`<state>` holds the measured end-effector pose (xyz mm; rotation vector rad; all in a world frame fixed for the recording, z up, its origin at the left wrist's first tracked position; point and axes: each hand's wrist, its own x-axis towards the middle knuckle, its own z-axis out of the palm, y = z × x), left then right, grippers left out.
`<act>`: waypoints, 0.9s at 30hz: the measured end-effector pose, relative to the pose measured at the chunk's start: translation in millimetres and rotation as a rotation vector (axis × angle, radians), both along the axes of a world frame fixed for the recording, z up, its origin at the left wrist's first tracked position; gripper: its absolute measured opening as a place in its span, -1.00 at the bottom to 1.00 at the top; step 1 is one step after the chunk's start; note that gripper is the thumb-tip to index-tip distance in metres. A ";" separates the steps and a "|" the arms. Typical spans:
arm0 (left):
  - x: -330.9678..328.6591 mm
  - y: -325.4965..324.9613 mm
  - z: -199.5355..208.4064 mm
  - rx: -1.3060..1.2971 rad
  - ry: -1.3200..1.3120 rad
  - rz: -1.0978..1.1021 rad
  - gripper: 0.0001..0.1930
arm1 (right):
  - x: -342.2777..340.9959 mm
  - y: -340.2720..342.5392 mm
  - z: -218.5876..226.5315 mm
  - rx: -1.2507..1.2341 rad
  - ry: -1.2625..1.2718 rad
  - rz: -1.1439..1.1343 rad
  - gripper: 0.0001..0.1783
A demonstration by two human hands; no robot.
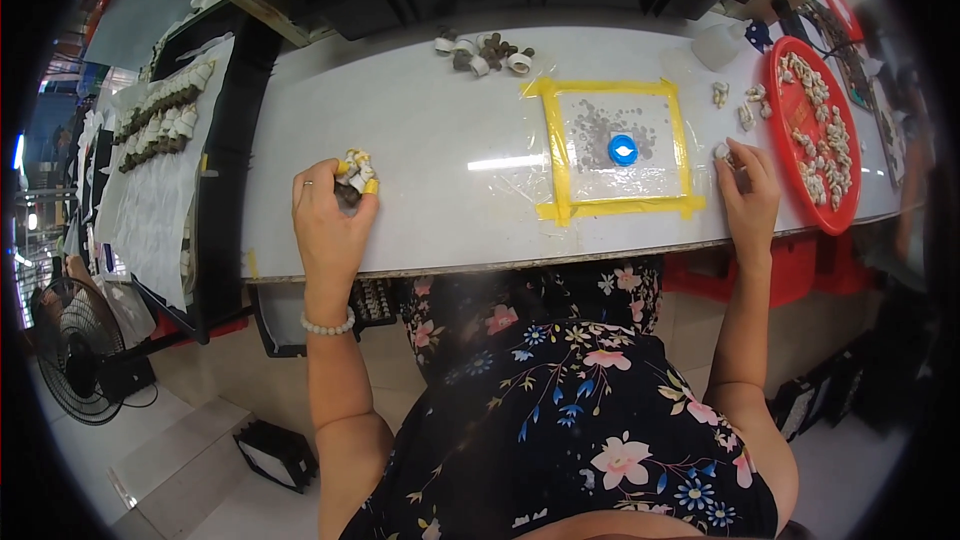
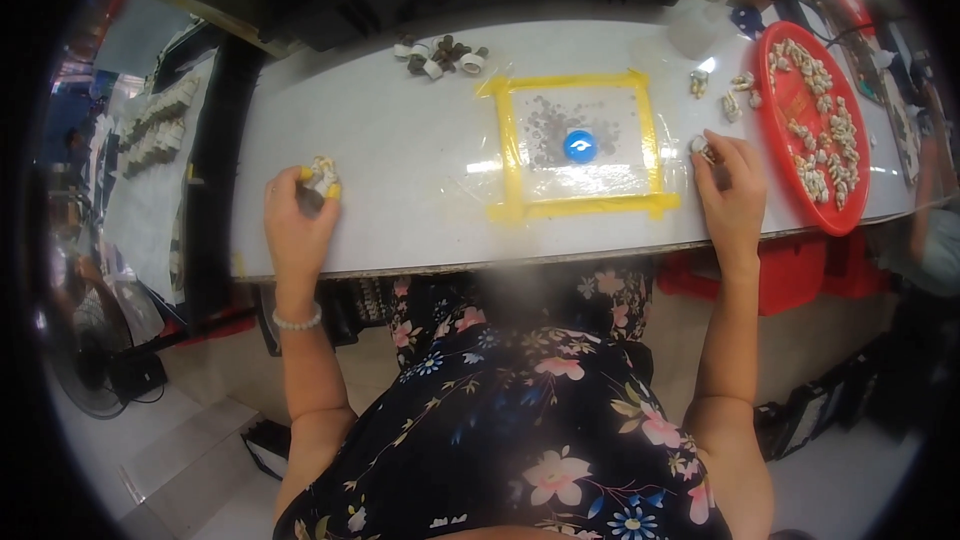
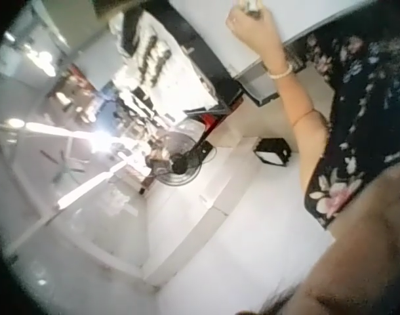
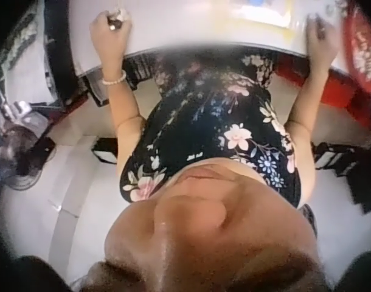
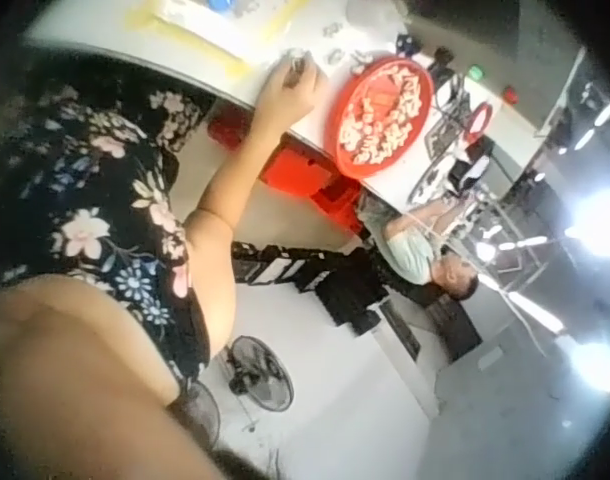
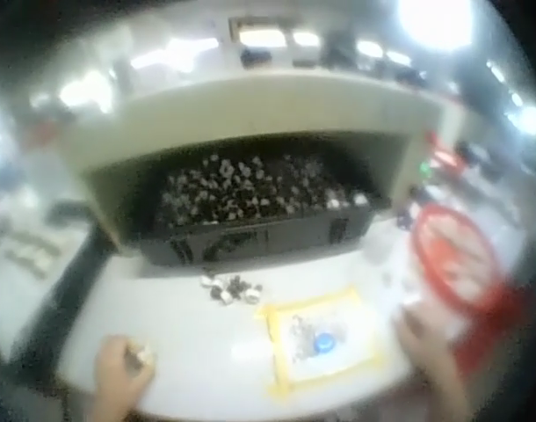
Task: The person applies adhesive to small figurine components with a glue applicator, then assembles the components by hand.
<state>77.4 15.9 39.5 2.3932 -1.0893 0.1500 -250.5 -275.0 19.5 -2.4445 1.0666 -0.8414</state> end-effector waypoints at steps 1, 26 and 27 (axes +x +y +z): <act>-1.6 -2.3 -0.4 0.002 -0.023 0.039 -0.61 | -0.6 0.2 0.9 0.024 0.006 -0.003 -0.73; -8.9 -97.6 15.1 0.147 0.294 -0.261 -0.73 | 59.5 20.0 38.1 0.154 0.040 0.480 -0.73; -14.3 -91.0 14.8 0.081 0.336 -0.232 -0.75 | 62.5 19.8 37.9 0.103 0.078 0.505 -0.74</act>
